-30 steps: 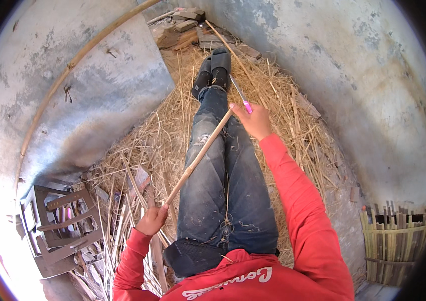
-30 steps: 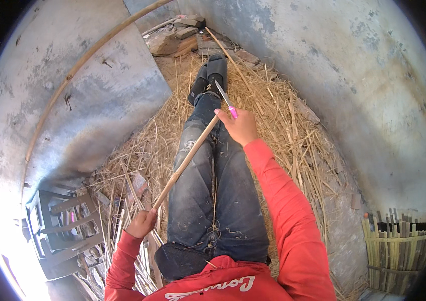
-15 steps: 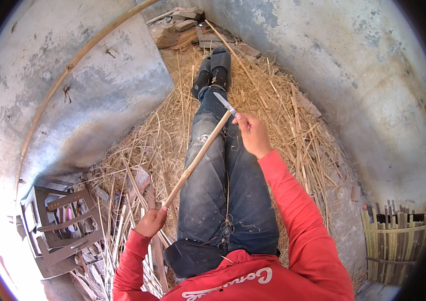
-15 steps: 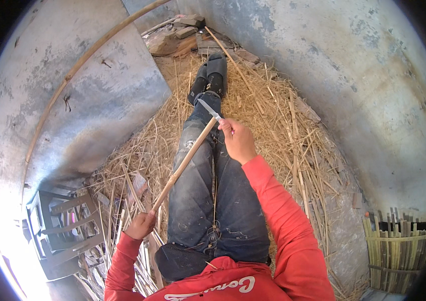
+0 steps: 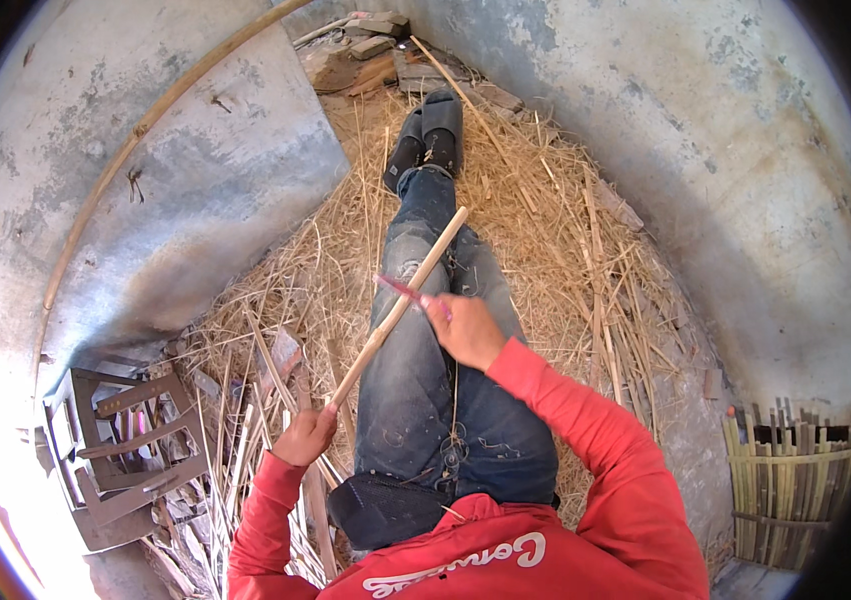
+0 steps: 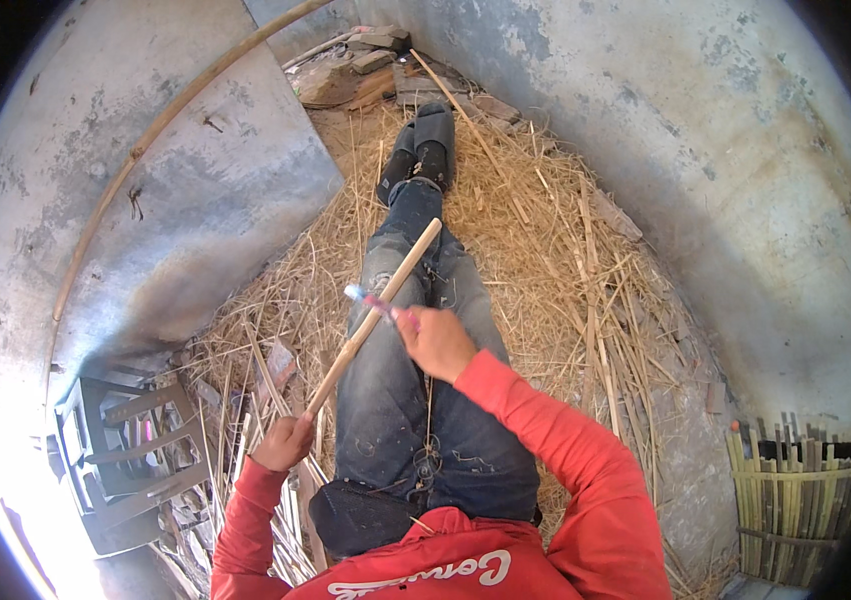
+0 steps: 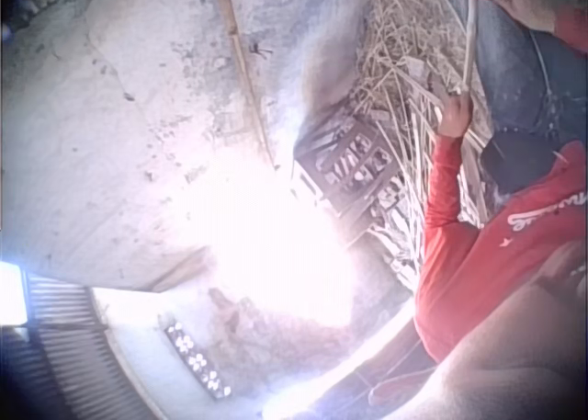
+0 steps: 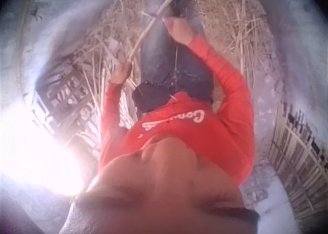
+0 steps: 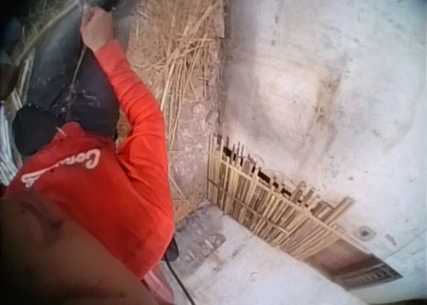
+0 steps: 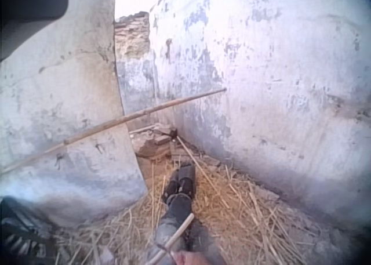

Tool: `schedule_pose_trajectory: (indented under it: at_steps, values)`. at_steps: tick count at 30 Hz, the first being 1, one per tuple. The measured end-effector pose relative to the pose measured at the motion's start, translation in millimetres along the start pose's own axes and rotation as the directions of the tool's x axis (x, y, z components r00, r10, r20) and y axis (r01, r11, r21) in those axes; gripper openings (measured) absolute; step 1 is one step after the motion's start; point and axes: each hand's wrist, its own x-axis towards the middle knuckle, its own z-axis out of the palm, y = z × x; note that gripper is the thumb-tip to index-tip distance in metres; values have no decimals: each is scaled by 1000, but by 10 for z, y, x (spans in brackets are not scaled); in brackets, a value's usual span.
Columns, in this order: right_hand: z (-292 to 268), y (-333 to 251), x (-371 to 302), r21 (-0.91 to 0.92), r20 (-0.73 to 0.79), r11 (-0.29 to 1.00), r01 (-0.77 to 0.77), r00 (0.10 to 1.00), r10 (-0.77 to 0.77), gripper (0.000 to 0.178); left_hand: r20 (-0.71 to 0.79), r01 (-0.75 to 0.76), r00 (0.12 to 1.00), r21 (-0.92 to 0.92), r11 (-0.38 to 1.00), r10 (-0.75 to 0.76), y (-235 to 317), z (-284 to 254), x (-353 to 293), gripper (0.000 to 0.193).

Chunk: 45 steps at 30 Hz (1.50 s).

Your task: The person is shaving a bamboo strip using a knife, removing thin layers along its length.

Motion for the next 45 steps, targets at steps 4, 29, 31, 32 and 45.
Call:
schedule_pose_trajectory:
  at_steps: [4, 29, 31, 32, 45]
  values:
    - [13, -107, -210, -4, 167, 1000, 23, 986, -22, 44, 32, -1, 999, -44, 999, 3, 24, 38, 29, 69]
    - [-205, 154, 175, -67, -150, 998, -18, 989, 8, 50, 146, 78, 988, -217, 973, -47, 39, 26, 86, 68]
    - [5, 137, -128, -33, 16, 995, 96, 995, -96, 49, 214, 121, 975, -309, 943, -55, 33, -7, 110, 68]
    - [58, 100, -204, 19, 85, 994, 110, 990, -112, 50, 278, 166, 959, -391, 905, -56, 34, -24, 119, 67]
    - [-74, 55, 4, 84, -51, 988, -128, 990, 132, 51, 237, 193, 967, -448, 873, -92, 189, 88, 122, 64]
